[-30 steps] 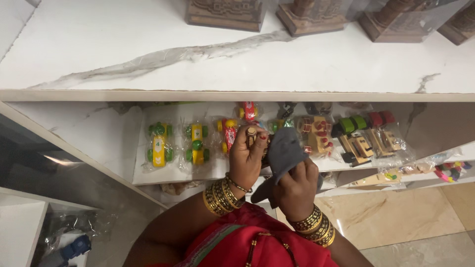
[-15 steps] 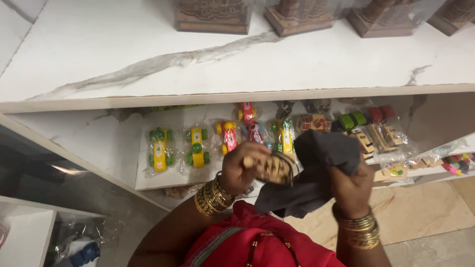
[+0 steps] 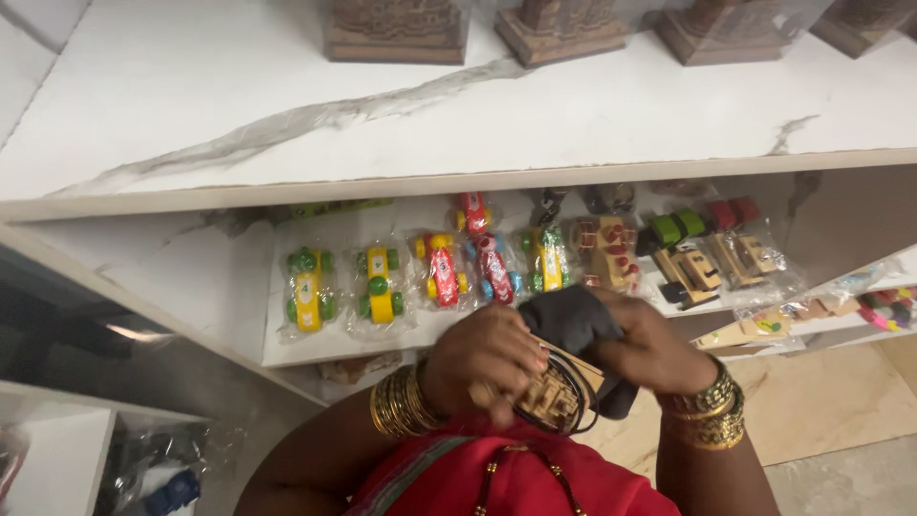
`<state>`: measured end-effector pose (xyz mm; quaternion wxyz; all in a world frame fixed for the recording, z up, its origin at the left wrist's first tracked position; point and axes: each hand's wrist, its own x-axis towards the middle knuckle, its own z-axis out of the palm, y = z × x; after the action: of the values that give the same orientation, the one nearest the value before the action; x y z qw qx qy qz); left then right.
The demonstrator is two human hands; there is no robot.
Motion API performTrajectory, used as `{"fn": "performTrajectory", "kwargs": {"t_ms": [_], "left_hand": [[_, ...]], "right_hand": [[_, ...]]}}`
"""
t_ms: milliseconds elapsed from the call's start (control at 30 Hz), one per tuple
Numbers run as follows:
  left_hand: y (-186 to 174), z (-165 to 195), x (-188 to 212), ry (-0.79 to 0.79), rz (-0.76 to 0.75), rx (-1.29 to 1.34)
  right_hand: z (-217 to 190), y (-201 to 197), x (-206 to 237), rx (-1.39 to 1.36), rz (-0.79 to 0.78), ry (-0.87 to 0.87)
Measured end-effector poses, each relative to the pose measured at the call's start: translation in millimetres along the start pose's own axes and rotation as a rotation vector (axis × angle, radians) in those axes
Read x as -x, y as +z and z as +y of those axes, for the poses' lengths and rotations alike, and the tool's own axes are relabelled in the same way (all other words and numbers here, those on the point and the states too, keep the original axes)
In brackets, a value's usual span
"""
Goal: The person wipes wooden toys and decorative items on white display shelves using a gray cloth. They lift items such as a toy bus and a wooden model, wipe them and the shelf surface, then place them back and move to the next shelf compartment.
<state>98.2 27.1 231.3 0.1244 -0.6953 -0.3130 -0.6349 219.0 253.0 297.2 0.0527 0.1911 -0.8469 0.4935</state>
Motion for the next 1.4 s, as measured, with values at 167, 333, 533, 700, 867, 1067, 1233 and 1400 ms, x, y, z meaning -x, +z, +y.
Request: {"fn": "performTrajectory", "kwargs": {"t_ms": [167, 333, 533, 700, 867, 1067, 1233, 1400], "left_hand": [[-20.3, 4.5, 6.5, -0.384, 0.558, 0.75], [-39.4, 5.7, -2.3, -0.316, 0.639, 1.192], [-24.1, -2.3, -5.3, -0.305, 0.627, 1.314], [-19.4, -6.1, -7.4, -0.337, 0.613, 1.356], [-36.9, 0.8, -7.1, -0.344, 0.593, 1.24], [-32.6, -0.3, -3.0, -0.414, 0.526, 1.207], [-45.7, 3.1, 4.2, -0.429, 0.48, 1.092], [-75.8, 0.9, 11.6, -0.468, 0.363, 0.675]], "right_hand": [[27.3, -8.5, 0.0, 0.306, 0.349, 0.611], [69.5, -1.7, 3.5, 0.361, 0.161, 0.556], [98.9, 39.3, -4.5, 0.079, 0.074, 0.181], [101.0, 100.7, -4.9, -0.491, -0.304, 0.203], [109.7, 78.8, -4.3, -0.607, -0.286, 0.167], [95.9, 100.4, -14.7, -0.684, -0.347, 0.311], [106.9, 106.2, -6.4, -0.634, -0.427, 0.218], [110.1, 58.8, 17.3, -0.604, -0.262, 0.307]]}}
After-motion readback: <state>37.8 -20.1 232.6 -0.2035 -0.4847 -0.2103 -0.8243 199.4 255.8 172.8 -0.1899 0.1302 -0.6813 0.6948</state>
